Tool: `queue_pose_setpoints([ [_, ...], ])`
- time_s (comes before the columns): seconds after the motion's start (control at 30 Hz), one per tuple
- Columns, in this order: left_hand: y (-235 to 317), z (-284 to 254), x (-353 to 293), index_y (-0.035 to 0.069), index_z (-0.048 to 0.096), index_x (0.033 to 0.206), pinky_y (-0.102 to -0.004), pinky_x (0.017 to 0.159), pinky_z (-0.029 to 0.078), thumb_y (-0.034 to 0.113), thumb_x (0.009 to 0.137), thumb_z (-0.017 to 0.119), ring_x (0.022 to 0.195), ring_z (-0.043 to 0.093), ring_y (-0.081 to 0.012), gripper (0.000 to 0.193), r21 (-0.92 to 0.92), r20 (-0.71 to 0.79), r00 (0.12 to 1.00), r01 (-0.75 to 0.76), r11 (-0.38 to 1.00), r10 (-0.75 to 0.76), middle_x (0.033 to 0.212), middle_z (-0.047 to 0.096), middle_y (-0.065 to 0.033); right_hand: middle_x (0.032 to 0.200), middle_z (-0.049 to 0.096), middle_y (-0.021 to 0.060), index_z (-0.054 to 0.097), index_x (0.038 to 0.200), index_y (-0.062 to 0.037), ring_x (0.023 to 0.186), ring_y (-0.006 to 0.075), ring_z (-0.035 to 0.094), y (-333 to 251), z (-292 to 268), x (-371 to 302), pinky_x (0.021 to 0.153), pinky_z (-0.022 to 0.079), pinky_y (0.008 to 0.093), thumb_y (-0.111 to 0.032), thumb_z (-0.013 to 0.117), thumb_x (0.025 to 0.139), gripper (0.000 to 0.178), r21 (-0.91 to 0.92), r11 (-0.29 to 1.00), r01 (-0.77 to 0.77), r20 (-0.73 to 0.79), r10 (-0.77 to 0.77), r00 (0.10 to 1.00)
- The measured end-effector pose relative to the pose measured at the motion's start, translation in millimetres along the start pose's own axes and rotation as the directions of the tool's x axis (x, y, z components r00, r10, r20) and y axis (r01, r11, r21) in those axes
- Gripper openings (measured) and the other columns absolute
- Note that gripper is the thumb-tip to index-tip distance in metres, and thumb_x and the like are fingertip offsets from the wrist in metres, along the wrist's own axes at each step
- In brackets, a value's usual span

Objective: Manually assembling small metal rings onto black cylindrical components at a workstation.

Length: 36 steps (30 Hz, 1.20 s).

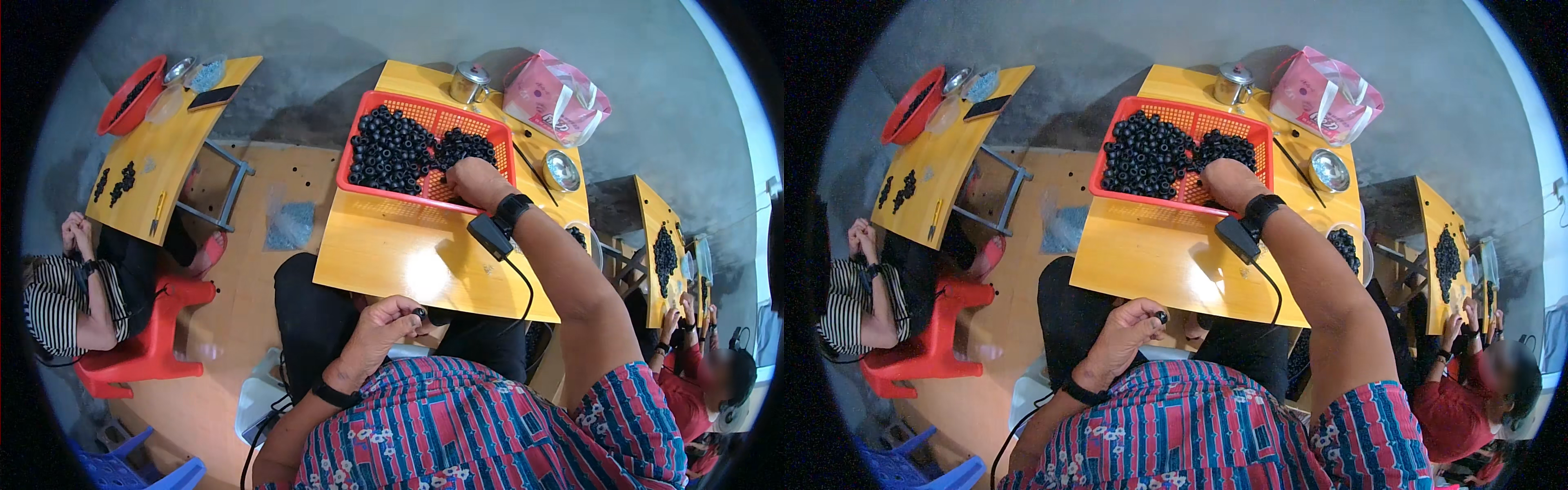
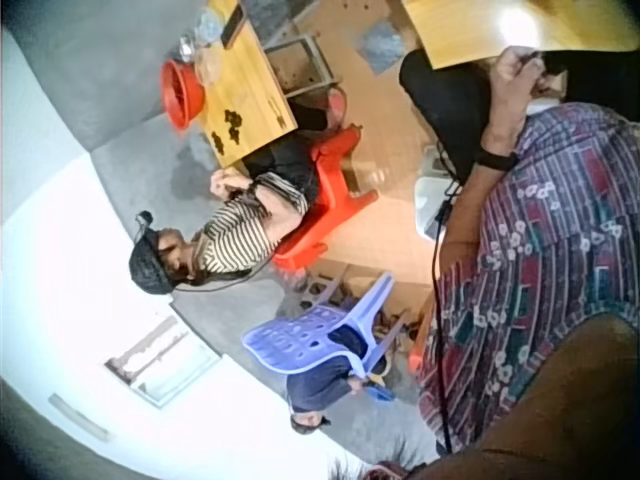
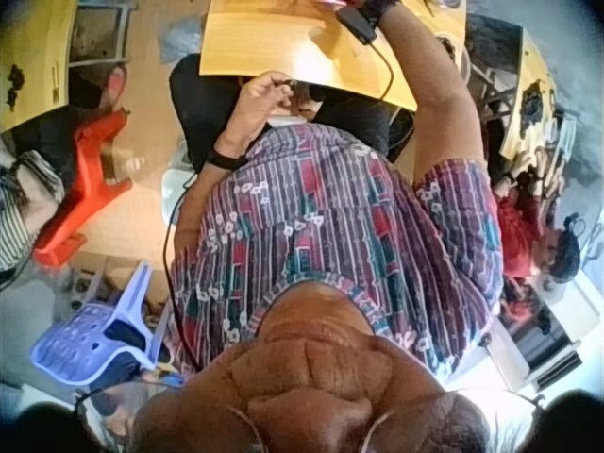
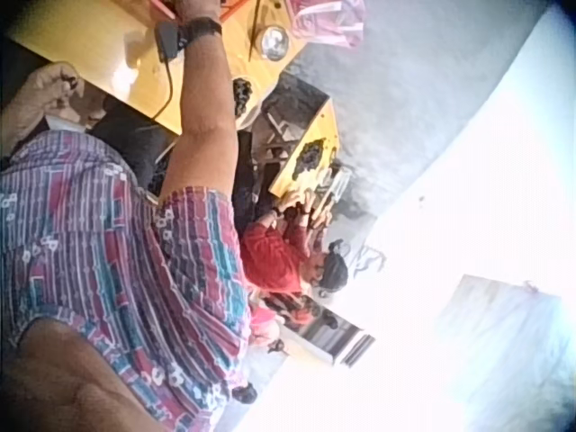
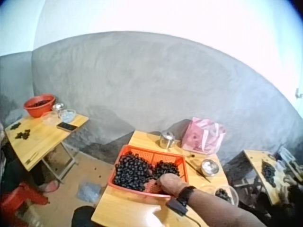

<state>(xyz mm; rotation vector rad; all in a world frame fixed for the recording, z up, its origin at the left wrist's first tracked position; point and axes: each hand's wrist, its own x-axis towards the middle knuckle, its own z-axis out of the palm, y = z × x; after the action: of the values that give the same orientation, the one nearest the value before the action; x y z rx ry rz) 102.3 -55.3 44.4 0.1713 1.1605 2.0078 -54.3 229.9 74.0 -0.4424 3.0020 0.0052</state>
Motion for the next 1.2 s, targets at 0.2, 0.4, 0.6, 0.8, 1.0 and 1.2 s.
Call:
queue_pose_setpoints([
  [0.2, 1, 3, -1, 0.005, 0.058, 0.102, -0.0215, 0.073, 0.049, 0.009, 0.089, 0.058, 0.079, 0.057, -0.0067, 0.014, -0.008, 0.013, 1.0, -0.016, 1.0, 0.016, 0.091, 0.059, -0.0003, 0.078, 0.064, 0.0168, 0.068, 0.079, -0.0077, 0.078, 0.0328, 0.062, 9, 5, 1, 0.07, 0.05, 0.0396, -0.011, 0.063, 0.068, 0.012, 0.083, 0.996, -0.038, -0.031, 0.04, 0.999],
  [0.4, -3, -2, -3, 0.005, 0.058, 0.102, -0.0228, 0.07, 0.049, 0.011, 0.089, 0.059, 0.077, 0.057, -0.0081, 0.014, -0.01, -0.037, 0.998, -0.044, 0.999, 0.044, 0.088, 0.059, -0.0007, 0.072, 0.064, 0.0035, 0.063, 0.077, 0.0001, 0.067, 0.0103, 0.059, 4, -17, -30, 0.061, 0.048, 0.0247, 0.002, 0.063, 0.07, 0.007, 0.92, 0.391, -0.004, -0.129, 0.312, 0.941],
  [0.6, 0, -3, 2, 0.006, 0.058, 0.102, -0.0236, 0.065, 0.047, 0.013, 0.088, 0.061, 0.072, 0.057, -0.0092, 0.016, -0.024, -0.067, 0.994, -0.09, 0.996, 0.088, 0.085, 0.059, 0.0, 0.081, 0.064, 0.0065, 0.061, 0.084, -0.0004, 0.07, 0.0147, 0.062, -59, -32, -96, 0.068, 0.051, 0.0264, 0.009, 0.063, 0.075, 0.013, 0.962, -0.202, 0.183, -0.116, 0.301, 0.946],
  [0.8, 5, 1, 0, 0.006, 0.055, 0.103, -0.0263, 0.071, 0.047, 0.013, 0.089, 0.059, 0.076, 0.055, -0.0102, 0.016, -0.027, -0.048, 0.993, -0.11, 0.994, 0.108, 0.085, 0.056, -0.0002, 0.091, 0.06, 0.0109, 0.062, 0.083, 0.0006, 0.077, 0.017, 0.06, -108, -18, -129, 0.073, 0.048, 0.0288, 0.007, 0.063, 0.076, 0.01, 0.936, -0.319, 0.151, -0.085, 0.213, 0.973],
  [1.0, 3, 1, -5, 0.006, 0.056, 0.105, -0.024, 0.071, 0.046, 0.015, 0.09, 0.06, 0.074, 0.055, -0.0084, 0.018, -0.035, -0.032, 0.991, -0.13, 0.991, 0.129, 0.081, 0.056, 0.0012, 0.09, 0.062, 0.0082, 0.064, 0.088, 0.002, 0.077, 0.0154, 0.062, -135, -12, -141, 0.075, 0.05, 0.0271, 0.009, 0.062, 0.076, 0.014, 0.883, -0.458, 0.101, -0.031, 0.158, 0.987],
  [1.2, 2, 0, -10, 0.004, 0.056, 0.106, -0.023, 0.072, 0.046, 0.016, 0.091, 0.057, 0.074, 0.055, -0.0064, 0.019, -0.01, -0.038, 0.988, -0.153, 0.988, 0.153, 0.08, 0.057, 0.0011, 0.09, 0.063, 0.0056, 0.062, 0.092, 0.0007, 0.078, 0.0143, 0.062, -148, -6, -142, 0.075, 0.051, 0.0256, 0.008, 0.061, 0.079, 0.015, 0.857, -0.506, 0.096, -0.04, 0.121, 0.992],
])
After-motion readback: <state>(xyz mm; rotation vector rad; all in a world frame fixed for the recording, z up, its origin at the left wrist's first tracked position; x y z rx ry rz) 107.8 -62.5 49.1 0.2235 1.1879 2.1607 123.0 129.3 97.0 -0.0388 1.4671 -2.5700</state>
